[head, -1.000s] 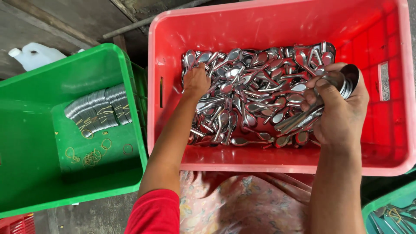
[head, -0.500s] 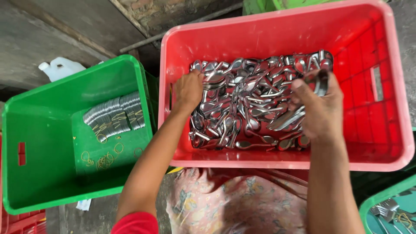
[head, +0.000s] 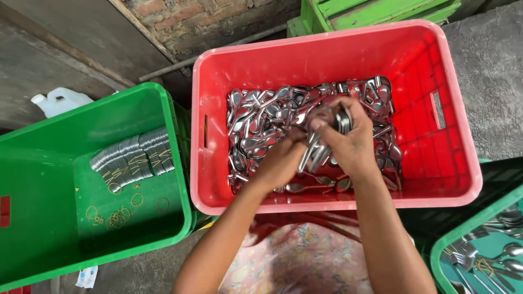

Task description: Bundling metal spoons with rubber bands and placing them in a sorting bin.

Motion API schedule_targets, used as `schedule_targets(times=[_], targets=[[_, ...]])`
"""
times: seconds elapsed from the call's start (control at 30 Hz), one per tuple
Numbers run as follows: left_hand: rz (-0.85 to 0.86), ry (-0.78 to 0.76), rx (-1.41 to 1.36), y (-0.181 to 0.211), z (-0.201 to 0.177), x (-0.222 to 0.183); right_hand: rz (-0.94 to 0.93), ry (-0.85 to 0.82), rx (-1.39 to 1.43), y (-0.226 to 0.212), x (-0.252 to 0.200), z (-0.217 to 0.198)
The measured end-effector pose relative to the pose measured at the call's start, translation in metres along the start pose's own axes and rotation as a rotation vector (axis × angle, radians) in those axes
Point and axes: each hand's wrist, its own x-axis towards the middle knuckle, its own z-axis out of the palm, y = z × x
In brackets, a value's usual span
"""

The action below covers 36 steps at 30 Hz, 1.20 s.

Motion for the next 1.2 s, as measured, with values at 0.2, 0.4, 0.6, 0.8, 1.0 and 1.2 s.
schedule_targets(times=[0.2,0.4,0.6,0.8,1.0,1.2], targets=[[-0.056,-0.187,-0.292,0.040,-0.004,-0.027,-0.083,-0.170,-0.210,-0.014,-0.020,0.003],[0.060,0.191,-0.315,0.016,0.016,-0.018,-0.104,-0.089,-0.182,0.005,0.000,-0.010],[0.069,0.234,-0.538,0.019,0.031,-0.021,0.033,-0.143,-0.056,-0.009,-0.020,0.013],[-0.036,0.374,-0.524,0.016,0.029,-0.024,-0.144,-0.012,-0.074,0.007,-0.005,0.001],[0.020,0.467,-0.362,0.023,0.021,-0.025,-0.075,-0.039,0.171,0.013,-0.001,-0.012],[0.003,0.361,-0.396,0.031,0.026,-0.033,-0.176,-0.103,-0.172,0.027,-0.007,-0.014]])
